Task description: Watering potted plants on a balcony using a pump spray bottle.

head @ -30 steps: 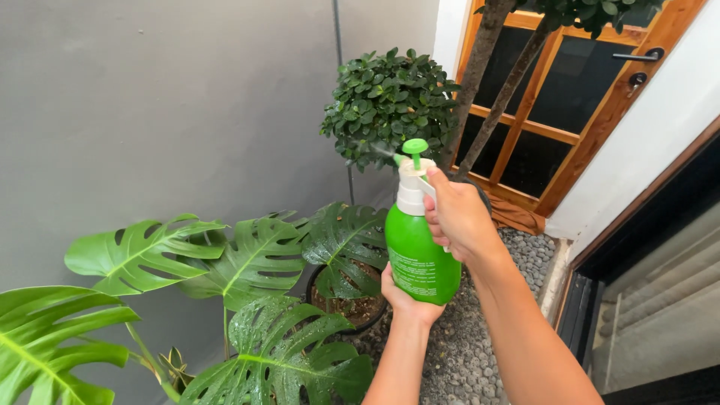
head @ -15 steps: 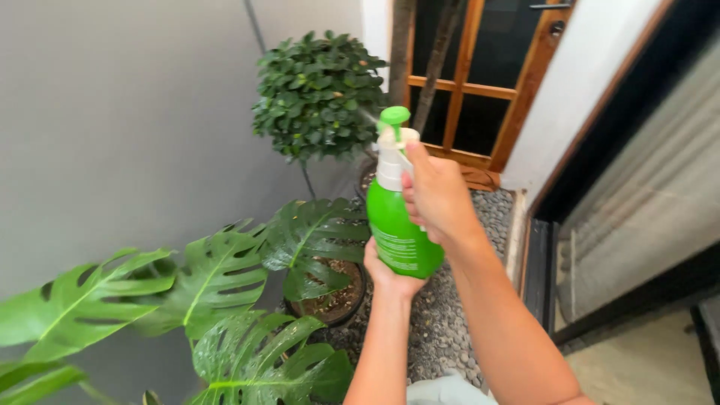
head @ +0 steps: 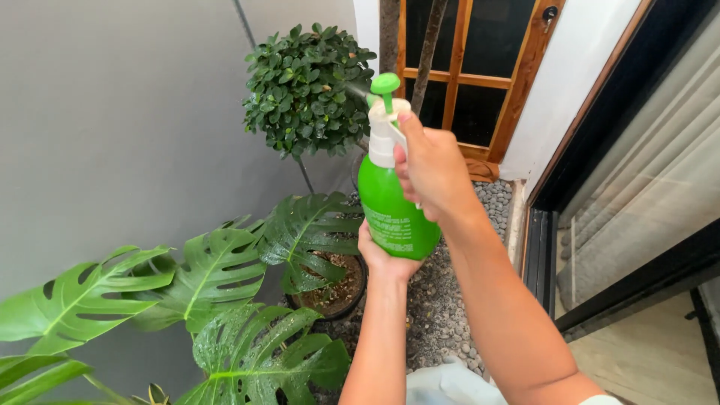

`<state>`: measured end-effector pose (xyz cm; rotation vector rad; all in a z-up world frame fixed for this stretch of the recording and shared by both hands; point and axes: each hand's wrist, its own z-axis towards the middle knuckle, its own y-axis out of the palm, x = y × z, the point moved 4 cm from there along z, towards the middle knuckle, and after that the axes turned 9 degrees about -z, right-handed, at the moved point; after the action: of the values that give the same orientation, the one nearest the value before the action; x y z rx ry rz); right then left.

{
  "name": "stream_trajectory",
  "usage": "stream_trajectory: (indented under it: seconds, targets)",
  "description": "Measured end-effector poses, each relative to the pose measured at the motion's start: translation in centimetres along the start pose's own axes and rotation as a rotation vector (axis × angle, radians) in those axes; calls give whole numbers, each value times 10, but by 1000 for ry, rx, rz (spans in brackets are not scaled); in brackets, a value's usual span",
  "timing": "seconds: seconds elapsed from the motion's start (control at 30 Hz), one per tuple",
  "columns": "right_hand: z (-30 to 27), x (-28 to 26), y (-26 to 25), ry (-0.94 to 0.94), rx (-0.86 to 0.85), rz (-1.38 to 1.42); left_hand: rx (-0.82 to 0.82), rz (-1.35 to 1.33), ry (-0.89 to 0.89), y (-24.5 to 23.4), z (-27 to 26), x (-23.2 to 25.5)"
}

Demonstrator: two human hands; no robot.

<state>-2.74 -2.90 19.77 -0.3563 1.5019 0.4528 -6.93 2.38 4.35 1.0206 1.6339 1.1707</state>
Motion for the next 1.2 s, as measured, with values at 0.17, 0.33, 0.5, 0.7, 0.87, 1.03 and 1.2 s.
stream_trajectory:
  seconds: [0.17, 0.33, 0.5, 0.7, 0.87, 1.03, 1.2]
  targets:
    - [13, -24, -1, -47, -33, 35, -89, -9, -21, 24, 5, -4]
    - [17, -37, 6, -93, -91, 58, -75, -13, -18, 26, 12, 0]
    - [19, -36, 13, -82, -144, 49, -105, -16, 15, 30, 9, 5]
    - [20, -35, 23, -72, -185, 32, -74, 9, 71, 34, 1, 9]
    - [21, -36, 26, -68, -194, 27, -65, -2, 86, 35, 2, 15]
    - [25, -41, 19, -66, -159, 34, -113, -7, 40, 39, 13, 12]
    - [32, -45, 4, -81, -132, 46, -120, 2, 10, 45, 17, 1]
